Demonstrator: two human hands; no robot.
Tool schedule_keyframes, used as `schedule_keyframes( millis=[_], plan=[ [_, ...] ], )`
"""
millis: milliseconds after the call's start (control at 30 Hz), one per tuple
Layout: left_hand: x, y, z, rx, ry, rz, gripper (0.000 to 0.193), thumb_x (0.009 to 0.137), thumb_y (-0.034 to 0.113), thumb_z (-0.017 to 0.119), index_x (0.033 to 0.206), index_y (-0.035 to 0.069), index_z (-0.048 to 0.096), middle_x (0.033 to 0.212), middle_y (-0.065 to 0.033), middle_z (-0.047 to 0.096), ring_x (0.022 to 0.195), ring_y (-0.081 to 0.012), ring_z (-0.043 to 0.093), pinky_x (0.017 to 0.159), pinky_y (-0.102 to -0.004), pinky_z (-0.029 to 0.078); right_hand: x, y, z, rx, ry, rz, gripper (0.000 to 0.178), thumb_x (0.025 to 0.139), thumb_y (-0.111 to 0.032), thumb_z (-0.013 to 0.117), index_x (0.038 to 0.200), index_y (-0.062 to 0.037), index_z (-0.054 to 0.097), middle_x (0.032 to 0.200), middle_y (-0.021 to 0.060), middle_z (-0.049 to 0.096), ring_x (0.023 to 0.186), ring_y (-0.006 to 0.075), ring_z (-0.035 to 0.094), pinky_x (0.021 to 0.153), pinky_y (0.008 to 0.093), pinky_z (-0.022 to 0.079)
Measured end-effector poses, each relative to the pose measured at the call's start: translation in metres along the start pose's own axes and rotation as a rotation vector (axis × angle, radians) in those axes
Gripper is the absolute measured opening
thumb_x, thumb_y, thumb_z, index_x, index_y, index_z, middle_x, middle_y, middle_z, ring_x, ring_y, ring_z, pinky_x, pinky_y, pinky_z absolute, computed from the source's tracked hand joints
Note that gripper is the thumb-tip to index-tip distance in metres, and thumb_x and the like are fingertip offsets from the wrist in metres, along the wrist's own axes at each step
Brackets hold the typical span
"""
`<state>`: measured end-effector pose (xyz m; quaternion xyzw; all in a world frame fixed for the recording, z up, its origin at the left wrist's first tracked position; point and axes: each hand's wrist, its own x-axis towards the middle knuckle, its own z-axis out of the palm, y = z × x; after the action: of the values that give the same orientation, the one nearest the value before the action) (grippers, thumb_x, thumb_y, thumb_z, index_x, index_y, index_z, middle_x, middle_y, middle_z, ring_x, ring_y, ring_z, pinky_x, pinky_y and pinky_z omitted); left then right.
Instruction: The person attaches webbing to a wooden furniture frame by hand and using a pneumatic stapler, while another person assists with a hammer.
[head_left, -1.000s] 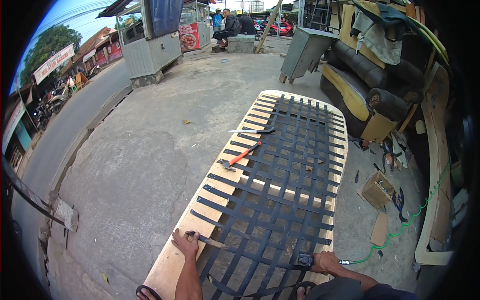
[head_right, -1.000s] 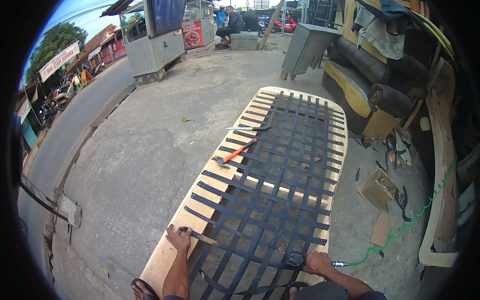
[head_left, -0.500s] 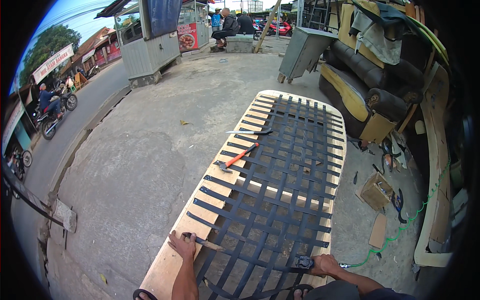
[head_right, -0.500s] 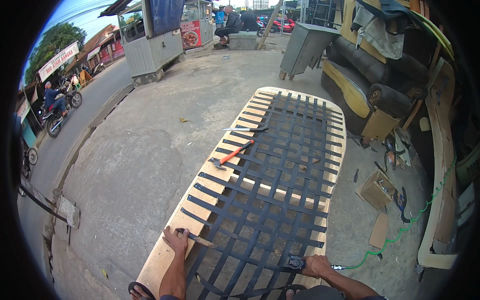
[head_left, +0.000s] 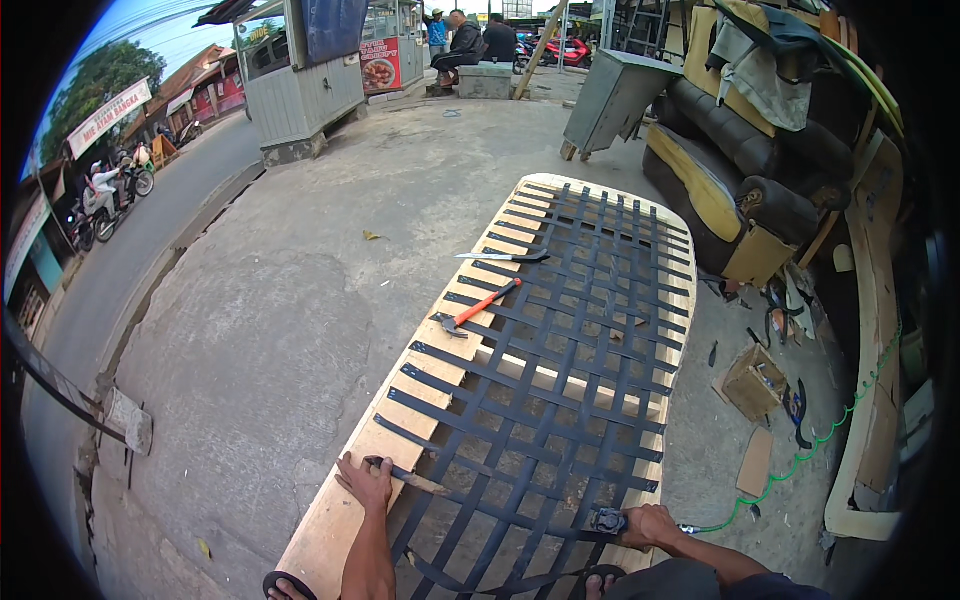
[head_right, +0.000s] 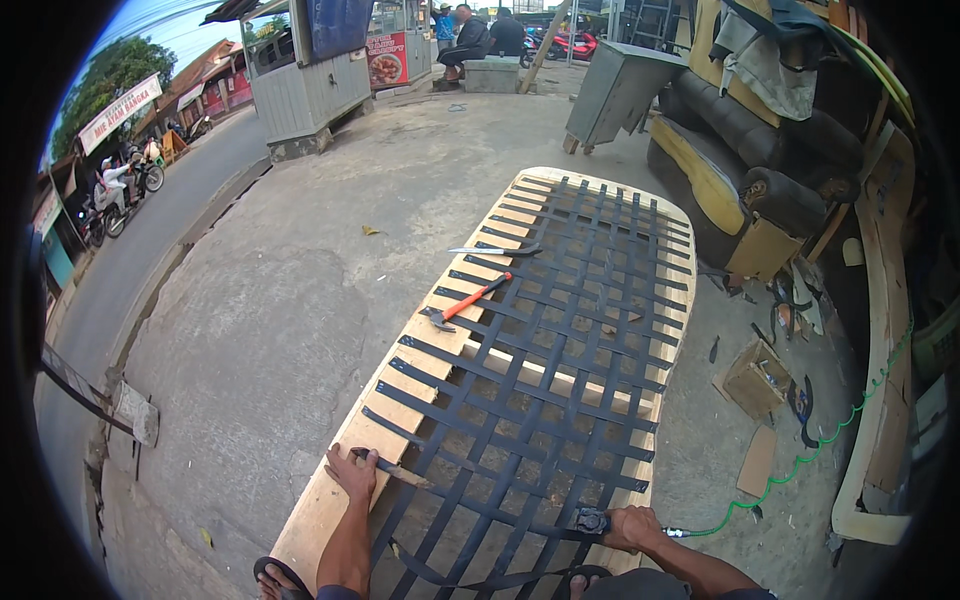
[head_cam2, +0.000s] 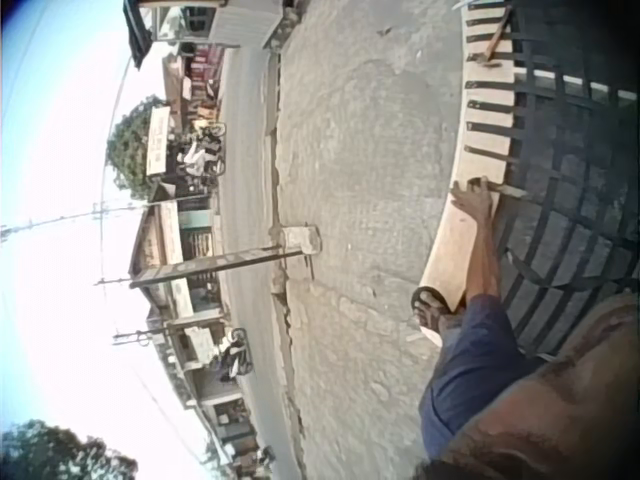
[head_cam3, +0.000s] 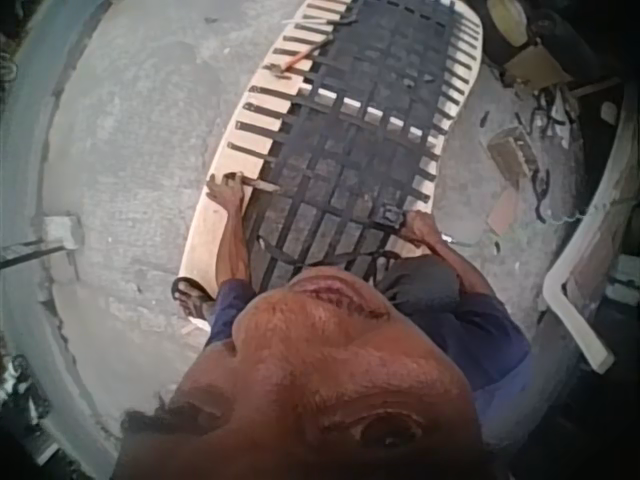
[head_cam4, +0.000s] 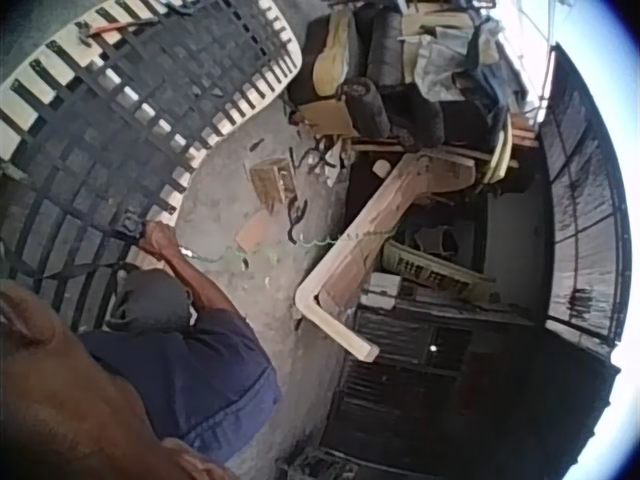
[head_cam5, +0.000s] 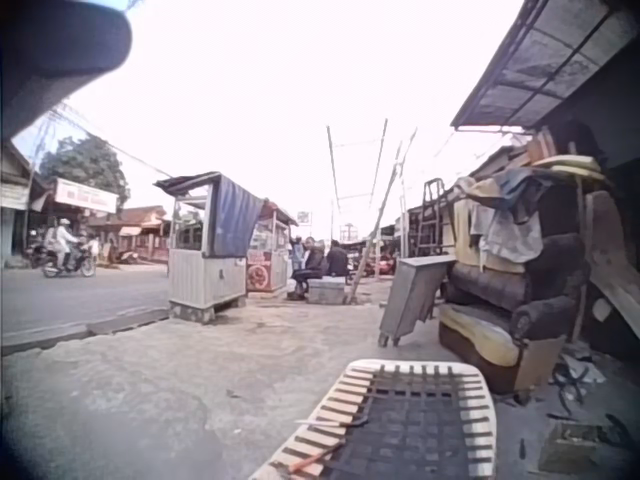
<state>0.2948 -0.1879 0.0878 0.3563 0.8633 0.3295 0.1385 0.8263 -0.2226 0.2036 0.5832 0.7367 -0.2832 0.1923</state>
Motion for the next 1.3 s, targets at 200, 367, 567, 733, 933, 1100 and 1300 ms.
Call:
schedule_keyframes(
  millis=[200, 367, 567, 733, 933, 1100, 1300],
  plan=[
    [0.0, 0.002, 0.0, 0.029, 0.035, 0.013, 0.076, 0.077, 0.035, 0.081, 0.133, -0.004, 0.049, 0.148, -0.0192, 0.041, 0.145, -0.0333, 0.027, 0.125, -0.0492, -0.002, -0.006, -0.006, -0.007, 0.111, -0.063, 0.105, 0.051, 0.07, -0.033, 0.068, 0.113, -0.006, 0.072, 0.094, 0.0249, 0.073, 0.094, 0.0396, 0.071, 0.09, 0.0459, 0.054],
    [0.0, 0.002, -0.002, 0.018, 0.013, 0.001, 0.067, 0.08, 0.042, 0.078, 0.124, -0.006, 0.063, 0.157, -0.0176, 0.03, 0.153, -0.0338, 0.009, 0.126, -0.0482, -0.002, -0.003, 0.003, 0.004, 0.029, 0.015, 0.001, 0.049, 0.081, -0.044, 0.064, 0.114, -0.0086, 0.071, 0.072, 0.014, 0.073, 0.076, 0.0297, 0.074, 0.085, 0.0415, 0.056],
    [0.001, 0.001, -0.002, 0.037, 0.016, 0.004, 0.061, 0.081, 0.043, 0.077, 0.119, -0.003, 0.067, 0.156, -0.0183, 0.031, 0.153, -0.0347, 0.01, 0.126, -0.0498, -0.001, -0.003, -0.003, -0.004, 0.067, -0.055, 0.045, 0.047, 0.083, -0.046, 0.063, 0.112, -0.0105, 0.072, 0.074, 0.0156, 0.073, 0.075, 0.0303, 0.074, 0.083, 0.0413, 0.056],
    [0.001, 0.001, -0.004, 0.059, 0.0, 0.024, 0.045, 0.084, 0.045, 0.073, 0.102, 0.004, 0.076, 0.156, -0.0192, 0.031, 0.152, -0.038, 0.011, 0.125, -0.0524, 0.001, -0.004, 0.002, 0.002, 0.045, 0.011, 0.02, 0.047, 0.083, -0.047, 0.063, 0.113, -0.0117, 0.072, 0.072, 0.0143, 0.073, 0.074, 0.03, 0.074, 0.08, 0.0406, 0.057],
    [-0.005, 0.005, -0.006, 0.029, -0.013, 0.003, 0.048, 0.083, 0.043, 0.076, 0.105, 0.001, 0.074, 0.156, -0.0186, 0.031, 0.153, -0.0358, 0.01, 0.126, -0.0509, 0.0, -0.008, 0.005, 0.013, 0.042, 0.015, 0.02, 0.049, 0.082, -0.046, 0.064, 0.116, -0.012, 0.07, 0.084, 0.019, 0.074, 0.085, 0.0356, 0.073, 0.083, 0.0455, 0.056],
    [-0.007, 0.003, -0.004, 0.026, 0.017, 0.001, 0.05, 0.082, 0.042, 0.076, 0.108, 0.0, 0.074, 0.156, -0.018, 0.031, 0.153, -0.0348, 0.01, 0.126, -0.0502, 0.0, -0.008, 0.006, 0.023, 0.022, 0.006, 0.032, 0.054, 0.077, -0.039, 0.068, 0.123, -0.0114, 0.068, 0.098, 0.0241, 0.073, 0.094, 0.0417, 0.071, 0.088, 0.0497, 0.054],
    [-0.003, 0.017, -0.01, 0.034, -0.005, -0.002, 0.054, 0.081, 0.043, 0.076, 0.112, -0.002, 0.072, 0.156, -0.0179, 0.032, 0.153, -0.0348, 0.01, 0.126, -0.0495, 0.0, -0.01, 0.001, 0.016, 0.01, 0.001, 0.044, 0.053, 0.077, -0.036, 0.067, 0.125, -0.0128, 0.066, 0.098, 0.0235, 0.073, 0.095, 0.0413, 0.071, 0.089, 0.051, 0.053]
  ],
)
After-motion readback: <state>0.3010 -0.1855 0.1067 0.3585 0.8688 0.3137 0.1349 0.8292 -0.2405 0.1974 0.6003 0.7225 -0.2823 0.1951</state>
